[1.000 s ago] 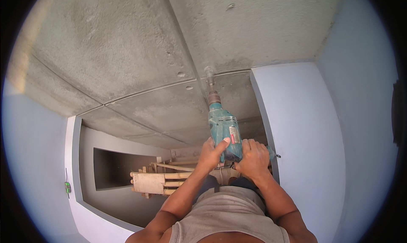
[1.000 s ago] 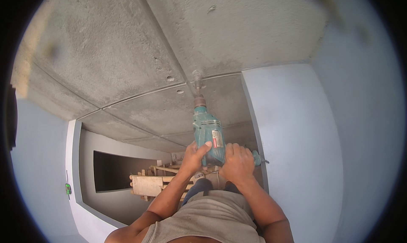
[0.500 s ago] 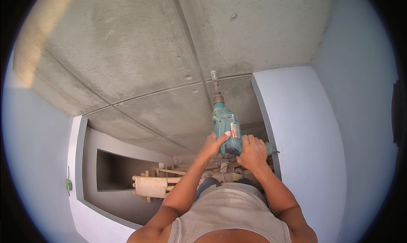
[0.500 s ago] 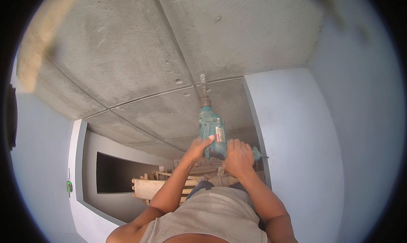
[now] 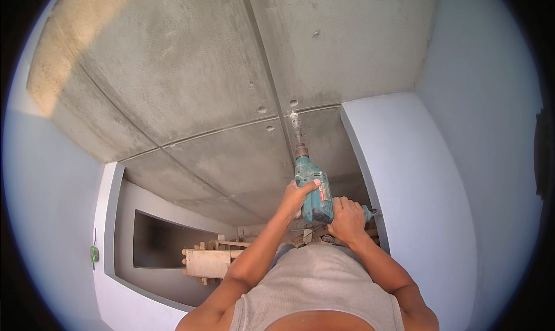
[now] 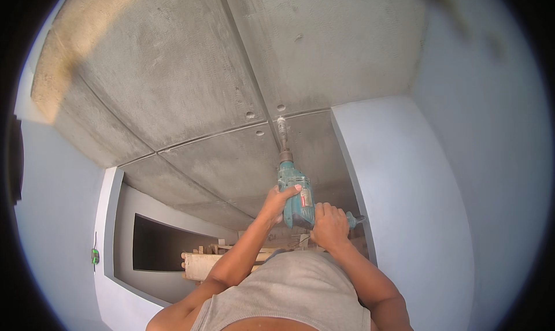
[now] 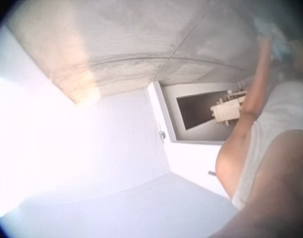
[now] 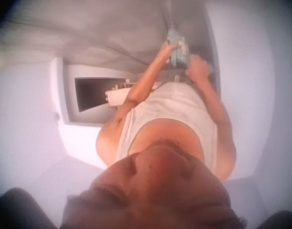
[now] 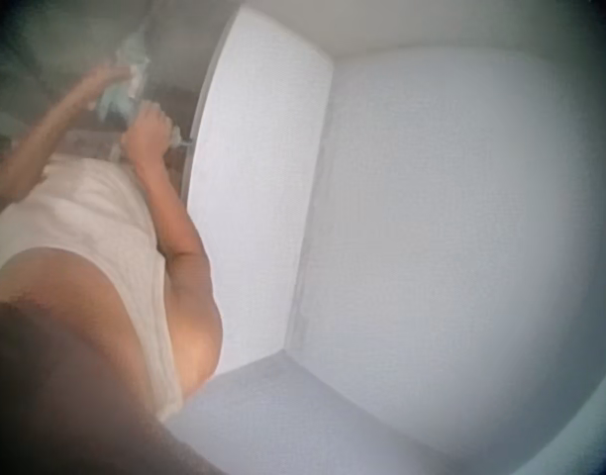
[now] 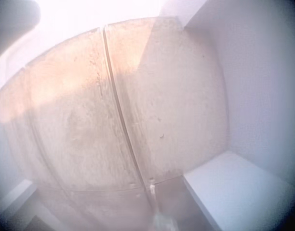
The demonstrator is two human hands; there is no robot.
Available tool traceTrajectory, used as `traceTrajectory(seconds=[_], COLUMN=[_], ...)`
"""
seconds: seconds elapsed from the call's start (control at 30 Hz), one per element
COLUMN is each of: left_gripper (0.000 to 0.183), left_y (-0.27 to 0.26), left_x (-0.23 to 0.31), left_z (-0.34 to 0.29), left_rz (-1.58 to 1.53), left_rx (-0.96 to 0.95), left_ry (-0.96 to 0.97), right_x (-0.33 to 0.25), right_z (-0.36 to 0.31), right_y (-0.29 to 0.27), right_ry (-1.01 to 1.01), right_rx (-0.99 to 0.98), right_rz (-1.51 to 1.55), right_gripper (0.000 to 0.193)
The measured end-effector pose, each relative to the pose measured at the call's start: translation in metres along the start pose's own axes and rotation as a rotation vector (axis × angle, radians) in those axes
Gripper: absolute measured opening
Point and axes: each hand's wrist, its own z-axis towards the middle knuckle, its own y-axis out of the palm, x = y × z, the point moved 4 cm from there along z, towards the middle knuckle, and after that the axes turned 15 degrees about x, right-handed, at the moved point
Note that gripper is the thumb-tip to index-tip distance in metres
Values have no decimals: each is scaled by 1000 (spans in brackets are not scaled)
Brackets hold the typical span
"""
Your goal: The person measures and marks a concrete wall using a tape measure and marker, then uses a hammer and chisel to create indentations. Finally, the person uses a rotary hammer drill to drill multiple holes into the concrete wall.
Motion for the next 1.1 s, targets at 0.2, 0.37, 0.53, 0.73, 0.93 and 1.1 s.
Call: traceTrajectory(seconds=[0.2,0.37,0.53,0.73,0.93,1.1], left_gripper=[54,60,70,65,71,83], left_y=[-16,-16,-15,-11,-7,6], left_x=[-48,-67,-65,-53,-37,-55], left_z=[10,28,41,59,71,27], left_rz=[30,90,124,163,312,588], left_rx=[69,94,164,149,117,236], left_ry=[-1,-30,25,-2,14,-43], right_x=[12,25,30,36,49,55], right_z=[-40,-49,-43,-25,-9,-9], right_y=[42,62,70,78,98,99], right_ry=[44,68,84,87,137,169], right_rx=[-71,-103,-121,-86,-117,-102], right_rz=[1,-8,-2,11,-15,5], right_gripper=[53,61,62,61,60,59])
